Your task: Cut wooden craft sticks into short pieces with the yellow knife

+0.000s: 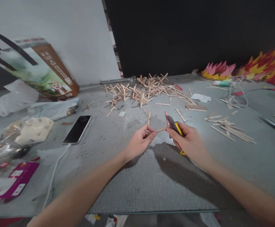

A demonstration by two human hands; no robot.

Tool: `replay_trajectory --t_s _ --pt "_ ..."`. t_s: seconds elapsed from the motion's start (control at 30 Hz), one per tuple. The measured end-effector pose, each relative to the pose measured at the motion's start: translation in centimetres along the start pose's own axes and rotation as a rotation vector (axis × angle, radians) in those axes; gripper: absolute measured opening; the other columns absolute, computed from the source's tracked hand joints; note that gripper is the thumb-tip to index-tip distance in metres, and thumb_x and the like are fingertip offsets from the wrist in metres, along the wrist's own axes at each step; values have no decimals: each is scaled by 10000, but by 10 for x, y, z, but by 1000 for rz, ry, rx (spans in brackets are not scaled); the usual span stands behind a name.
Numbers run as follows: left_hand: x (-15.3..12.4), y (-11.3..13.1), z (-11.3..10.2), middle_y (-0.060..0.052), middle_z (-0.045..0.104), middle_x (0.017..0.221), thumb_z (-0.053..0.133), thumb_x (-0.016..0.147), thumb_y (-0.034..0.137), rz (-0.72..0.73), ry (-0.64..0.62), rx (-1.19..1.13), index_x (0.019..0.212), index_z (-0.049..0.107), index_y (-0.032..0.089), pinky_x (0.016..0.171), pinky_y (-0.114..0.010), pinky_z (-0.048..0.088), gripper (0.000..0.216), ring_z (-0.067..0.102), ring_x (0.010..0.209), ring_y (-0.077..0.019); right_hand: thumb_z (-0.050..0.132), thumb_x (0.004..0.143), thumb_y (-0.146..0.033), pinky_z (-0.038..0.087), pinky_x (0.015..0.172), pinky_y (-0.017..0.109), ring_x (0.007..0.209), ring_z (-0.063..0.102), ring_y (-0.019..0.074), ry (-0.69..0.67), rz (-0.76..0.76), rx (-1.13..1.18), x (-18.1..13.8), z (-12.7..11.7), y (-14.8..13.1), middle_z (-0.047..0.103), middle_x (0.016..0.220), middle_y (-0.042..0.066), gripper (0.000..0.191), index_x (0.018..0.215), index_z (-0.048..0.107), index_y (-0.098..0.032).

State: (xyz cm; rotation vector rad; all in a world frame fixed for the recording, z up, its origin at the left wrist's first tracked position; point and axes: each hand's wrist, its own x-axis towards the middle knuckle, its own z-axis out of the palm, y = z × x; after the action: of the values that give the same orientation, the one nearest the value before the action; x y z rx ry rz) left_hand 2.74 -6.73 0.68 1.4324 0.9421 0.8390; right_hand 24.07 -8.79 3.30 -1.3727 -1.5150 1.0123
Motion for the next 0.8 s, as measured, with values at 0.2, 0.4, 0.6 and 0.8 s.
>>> replay_trajectory --t_s 0.2,0.4,0.6,0.8 --pt "1 3 0 72 460 616 679 916 576 -23 39 32 919 612 168 534 -239 220 413 337 538 -78 672 923 -525 269 441 245 454 371 105 -4 35 4 0 0 0 442 534 -71 350 795 596 -207" --pt "3 2 3 63 469 627 681 924 524 24 99 59 882 636 167 549 -237 259 363 373 565 -87 662 935 -536 264 431 238 453 381 99 -14 60 -30 0 2 6 440 536 -69 374 783 582 -204" --pt "4 -4 11 95 390 574 692 919 512 4 202 -143 891 589 196 479 -206 238 334 325 490 -70 699 904 -550 278 417 233 449 375 95 -14 85 34 -1 4 6 439 530 -66 383 792 619 -193" --pt "14 -10 0 132 290 544 740 881 479 -1 526 -389 907 508 232 430 -205 163 339 238 417 -58 740 862 -558 284 400 235 422 364 100 35 139 165 0 5 1 449 489 -68 377 890 674 -187"
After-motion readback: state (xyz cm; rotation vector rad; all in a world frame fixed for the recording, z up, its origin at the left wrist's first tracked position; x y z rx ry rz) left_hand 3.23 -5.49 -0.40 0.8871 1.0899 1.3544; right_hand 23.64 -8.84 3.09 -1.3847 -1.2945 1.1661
